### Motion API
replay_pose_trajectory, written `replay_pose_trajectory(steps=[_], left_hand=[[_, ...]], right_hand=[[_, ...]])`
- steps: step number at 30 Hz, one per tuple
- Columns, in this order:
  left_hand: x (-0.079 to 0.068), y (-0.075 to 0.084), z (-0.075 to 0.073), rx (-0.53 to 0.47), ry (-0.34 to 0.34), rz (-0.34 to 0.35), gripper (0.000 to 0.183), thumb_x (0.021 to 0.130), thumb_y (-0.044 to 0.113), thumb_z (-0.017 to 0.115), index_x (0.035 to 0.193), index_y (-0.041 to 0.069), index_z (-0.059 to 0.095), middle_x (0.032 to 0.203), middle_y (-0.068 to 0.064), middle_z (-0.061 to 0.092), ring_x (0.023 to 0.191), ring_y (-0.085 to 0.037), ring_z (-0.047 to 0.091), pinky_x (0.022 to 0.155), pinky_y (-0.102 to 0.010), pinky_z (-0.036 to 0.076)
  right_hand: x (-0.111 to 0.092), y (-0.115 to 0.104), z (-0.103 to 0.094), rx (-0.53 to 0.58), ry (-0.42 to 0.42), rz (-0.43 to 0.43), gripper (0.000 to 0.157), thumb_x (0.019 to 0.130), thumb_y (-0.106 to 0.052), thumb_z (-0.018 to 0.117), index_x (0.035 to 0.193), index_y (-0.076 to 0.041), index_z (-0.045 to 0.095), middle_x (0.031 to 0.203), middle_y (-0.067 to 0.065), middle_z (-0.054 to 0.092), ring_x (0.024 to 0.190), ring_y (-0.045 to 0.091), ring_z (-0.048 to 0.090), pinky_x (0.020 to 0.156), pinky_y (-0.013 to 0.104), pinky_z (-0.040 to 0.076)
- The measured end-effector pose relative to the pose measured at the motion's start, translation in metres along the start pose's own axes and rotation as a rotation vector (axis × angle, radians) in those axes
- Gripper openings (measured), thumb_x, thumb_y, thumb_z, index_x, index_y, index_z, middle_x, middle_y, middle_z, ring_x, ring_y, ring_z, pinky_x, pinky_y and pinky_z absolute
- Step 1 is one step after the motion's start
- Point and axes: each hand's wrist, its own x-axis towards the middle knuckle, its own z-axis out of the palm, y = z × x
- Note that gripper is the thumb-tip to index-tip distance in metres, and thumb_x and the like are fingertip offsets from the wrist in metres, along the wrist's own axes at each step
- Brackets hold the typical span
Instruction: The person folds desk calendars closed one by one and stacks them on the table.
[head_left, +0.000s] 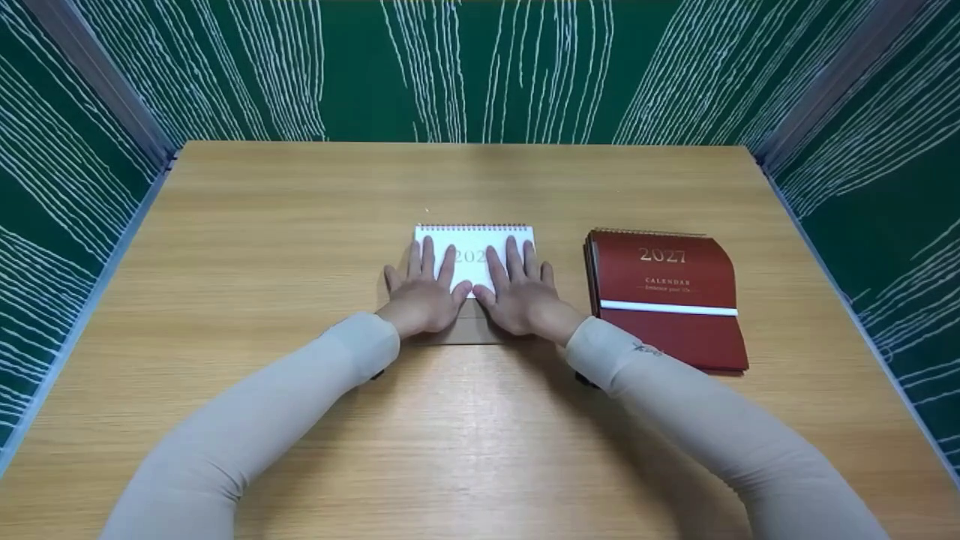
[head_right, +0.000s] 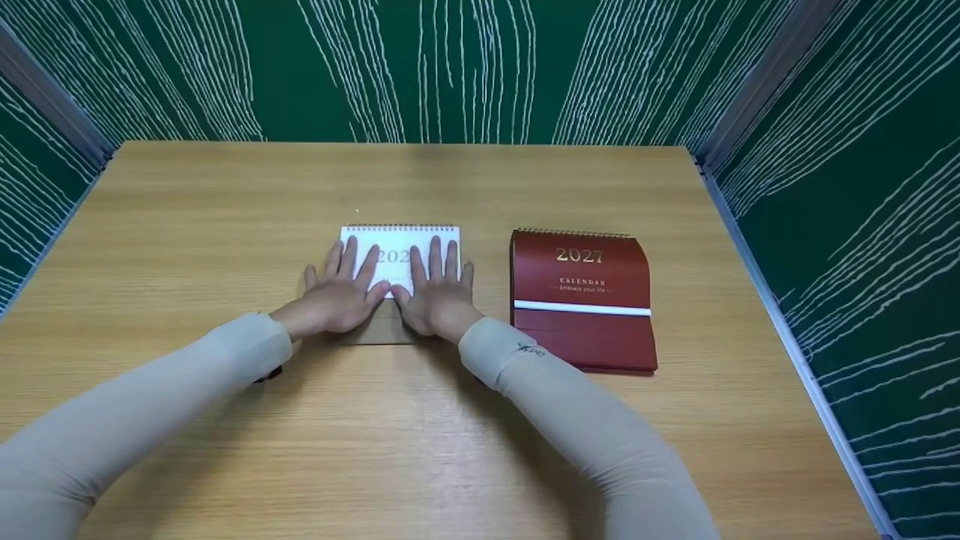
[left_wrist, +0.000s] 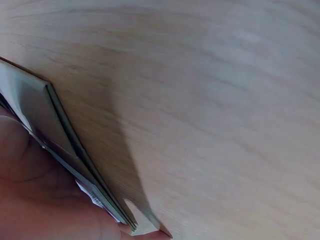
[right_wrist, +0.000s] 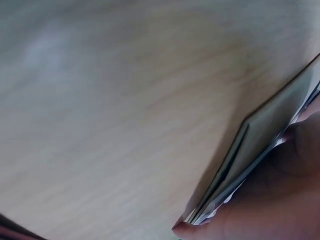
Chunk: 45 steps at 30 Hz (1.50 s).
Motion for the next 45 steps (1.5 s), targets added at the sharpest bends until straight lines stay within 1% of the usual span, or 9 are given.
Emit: replay_pose_trajectory(steps=[10, 17, 25, 30, 33, 36, 39, 42, 45], left_hand=[[-0.007, 0.003, -0.006, -0.007, 0.006, -0.002, 0.076, 0.111, 0.06, 0.019, 0.171, 0.023, -0.01, 0.174, -0.016, -0.026, 0.158, -0.035, -0.029, 0.121, -0.078, -0.006], [-0.023, 0.004, -0.02, -0.04, 0.035, 0.052, 0.075, 0.113, 0.054, 0.028, 0.172, 0.017, 0.001, 0.176, -0.02, -0.015, 0.162, -0.038, -0.016, 0.124, -0.075, 0.002], [-0.025, -0.01, -0.041, -0.129, 0.011, 0.161, 0.071, 0.113, 0.044, 0.04, 0.172, 0.013, 0.015, 0.177, -0.02, -0.002, 0.163, -0.041, -0.005, 0.126, -0.07, 0.004], [-0.027, -0.023, -0.049, -0.209, 0.009, 0.187, 0.074, 0.111, 0.041, 0.045, 0.171, 0.012, 0.016, 0.178, -0.019, 0.003, 0.163, -0.041, 0.0, 0.126, -0.07, 0.002], [-0.03, -0.029, -0.055, -0.255, 0.04, 0.186, 0.074, 0.11, 0.04, 0.05, 0.171, 0.013, 0.018, 0.177, -0.018, 0.009, 0.163, -0.041, 0.006, 0.128, -0.068, 0.006], [-0.033, -0.034, -0.061, -0.3, 0.076, 0.187, 0.074, 0.11, 0.038, 0.053, 0.171, 0.011, 0.021, 0.175, -0.019, 0.019, 0.161, -0.04, 0.016, 0.129, -0.062, 0.014], [-0.038, -0.04, -0.069, -0.367, 0.09, 0.182, 0.073, 0.11, 0.037, 0.053, 0.17, 0.009, 0.022, 0.169, -0.02, 0.029, 0.156, -0.039, 0.028, 0.128, -0.058, 0.023], [-0.042, -0.047, -0.076, -0.46, 0.075, 0.146, 0.073, 0.111, 0.04, 0.051, 0.171, 0.011, 0.021, 0.168, -0.02, 0.031, 0.155, -0.039, 0.032, 0.126, -0.058, 0.03], [-0.047, -0.054, -0.082, -0.559, 0.043, 0.098, 0.073, 0.111, 0.042, 0.05, 0.171, 0.014, 0.019, 0.17, -0.019, 0.029, 0.155, -0.039, 0.033, 0.124, -0.058, 0.034]], right_hand=[[-0.01, -0.006, -0.01, -0.033, 0.007, -0.025, 0.076, 0.113, -0.056, 0.016, 0.17, -0.012, -0.009, 0.175, 0.022, -0.017, 0.16, 0.045, -0.016, 0.128, 0.067, 0.003], [-0.011, 0.001, -0.024, 0.023, 0.006, -0.07, 0.075, 0.113, -0.052, 0.03, 0.172, -0.013, 0.003, 0.176, 0.023, -0.007, 0.161, 0.048, -0.006, 0.126, 0.071, 0.012], [-0.013, 0.03, -0.053, 0.117, -0.081, -0.171, 0.066, 0.112, -0.035, 0.044, 0.172, -0.018, 0.02, 0.177, 0.019, 0.005, 0.161, 0.049, 0.002, 0.125, 0.071, 0.014], [-0.017, 0.042, -0.069, 0.213, -0.059, -0.222, 0.056, 0.112, -0.032, 0.046, 0.165, -0.016, 0.04, 0.175, 0.018, 0.021, 0.161, 0.045, 0.012, 0.126, 0.07, 0.015], [-0.022, 0.048, -0.077, 0.264, -0.03, -0.238, 0.056, 0.111, -0.03, 0.049, 0.164, -0.013, 0.043, 0.172, 0.021, 0.026, 0.159, 0.045, 0.02, 0.126, 0.068, 0.018], [-0.026, 0.054, -0.083, 0.342, -0.011, -0.209, 0.056, 0.111, -0.03, 0.051, 0.163, -0.014, 0.044, 0.17, 0.021, 0.029, 0.156, 0.045, 0.029, 0.124, 0.067, 0.026], [-0.03, 0.063, -0.087, 0.477, -0.022, -0.147, 0.057, 0.11, -0.034, 0.052, 0.164, -0.016, 0.042, 0.168, 0.019, 0.034, 0.151, 0.043, 0.037, 0.122, 0.065, 0.032], [-0.034, 0.072, -0.091, 0.683, -0.071, -0.108, 0.059, 0.112, -0.032, 0.049, 0.165, -0.012, 0.036, 0.167, 0.019, 0.036, 0.15, 0.042, 0.039, 0.122, 0.064, 0.035], [-0.037, 0.08, -0.094, 0.901, -0.136, -0.076, 0.061, 0.113, -0.029, 0.046, 0.167, -0.008, 0.028, 0.17, 0.02, 0.029, 0.153, 0.042, 0.034, 0.124, 0.061, 0.032]])
